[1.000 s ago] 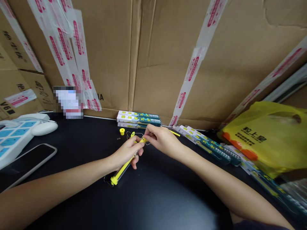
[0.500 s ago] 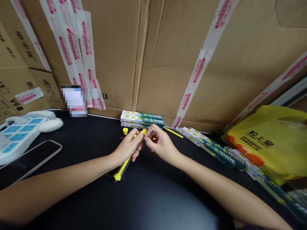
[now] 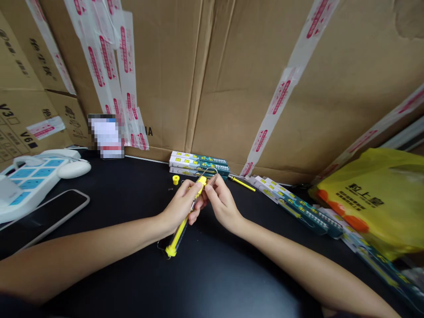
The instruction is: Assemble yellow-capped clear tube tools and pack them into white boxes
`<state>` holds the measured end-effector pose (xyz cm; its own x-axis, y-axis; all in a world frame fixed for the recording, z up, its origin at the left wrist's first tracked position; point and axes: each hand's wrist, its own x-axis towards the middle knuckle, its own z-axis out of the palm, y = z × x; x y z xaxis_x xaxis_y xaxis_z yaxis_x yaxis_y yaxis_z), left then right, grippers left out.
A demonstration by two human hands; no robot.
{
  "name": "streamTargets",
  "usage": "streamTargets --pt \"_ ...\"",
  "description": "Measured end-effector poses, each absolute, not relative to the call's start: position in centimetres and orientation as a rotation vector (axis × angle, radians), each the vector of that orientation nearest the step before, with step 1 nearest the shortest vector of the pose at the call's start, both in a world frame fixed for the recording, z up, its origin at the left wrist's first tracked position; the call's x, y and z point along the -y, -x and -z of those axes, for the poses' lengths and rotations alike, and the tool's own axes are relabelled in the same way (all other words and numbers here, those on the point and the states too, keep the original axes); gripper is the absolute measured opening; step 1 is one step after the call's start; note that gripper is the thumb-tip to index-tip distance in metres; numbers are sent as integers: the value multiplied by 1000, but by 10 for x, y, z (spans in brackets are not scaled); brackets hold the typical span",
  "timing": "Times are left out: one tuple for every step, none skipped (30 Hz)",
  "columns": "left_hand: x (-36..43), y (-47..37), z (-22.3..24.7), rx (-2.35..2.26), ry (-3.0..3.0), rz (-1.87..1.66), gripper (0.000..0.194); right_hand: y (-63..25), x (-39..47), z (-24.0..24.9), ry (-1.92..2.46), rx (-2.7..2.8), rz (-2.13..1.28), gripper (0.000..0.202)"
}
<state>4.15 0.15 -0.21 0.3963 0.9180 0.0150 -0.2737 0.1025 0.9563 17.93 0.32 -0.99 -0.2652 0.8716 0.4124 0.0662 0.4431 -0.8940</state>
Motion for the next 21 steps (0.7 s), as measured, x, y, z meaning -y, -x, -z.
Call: streamTargets --pt "-1 -42 1 -731 -1097 -994 35 -179 -4 9 831 1660 -963 23" --pt "0 -42 0 -731 -1068 -982 35 -179 -4 8 833 1662 -957 24" --pt "0 -42 -2 -726 -1042 -970 34 -179 -5 7 833 1664 -955 24" --pt "-1 -42 -3 -718 -1017 -955 32 -179 -6 6 830 1665 -956 24" --pt "-1 -41 -4 -708 -994 -938 31 -180 -7 4 824 1663 -962 24" --pt "-2 -40 -5 -695 -976 -915 31 -180 -7 3 817 1660 -974 23" --pt "-3 -40 -6 -681 -961 -889 32 -181 -8 2 812 1658 -985 23" --pt "-4 -39 -6 -669 -949 -861 34 -182 -9 0 810 1656 -997 22" --pt "-5 -38 -7 -660 -940 -833 36 -182 -9 -1 810 1654 -1002 22" --pt "-6 -37 -7 -653 -933 -810 38 -182 -9 -1 814 1651 -1004 23" --pt "-7 -37 -7 -646 -926 -791 40 -182 -9 -2 820 1649 -1002 23" --pt "-7 -36 -7 -640 -917 -774 41 -182 -9 -3 824 1648 -998 24" --pt "-8 -36 -8 -635 -908 -759 42 -182 -9 -3 827 1647 -996 24" --pt "-9 -35 -8 -630 -898 -738 42 -182 -9 -4 831 1645 -996 25" --pt "-10 -35 -9 -626 -890 -705 44 -183 -9 -4 836 1642 -999 25" --pt "-11 -34 -10 -617 -882 -663 46 -183 -9 -5 841 1639 -1003 25" --pt "-11 -33 -11 -605 -875 -617 49 -183 -9 -5 847 1636 -1008 25" --pt "-12 -33 -13 -587 -869 -579 52 -184 -9 -6 850 1637 -1013 24" --pt "-12 -32 -13 -566 -863 -553 54 -185 -9 -6 849 1641 -1018 23" --pt "-12 -32 -14 -543 -860 -544 56 -186 -9 -6 840 1650 -1025 23" --pt "-13 -31 -14 -523 -857 -549 56 -186 -9 -6 826 1659 -1031 23"
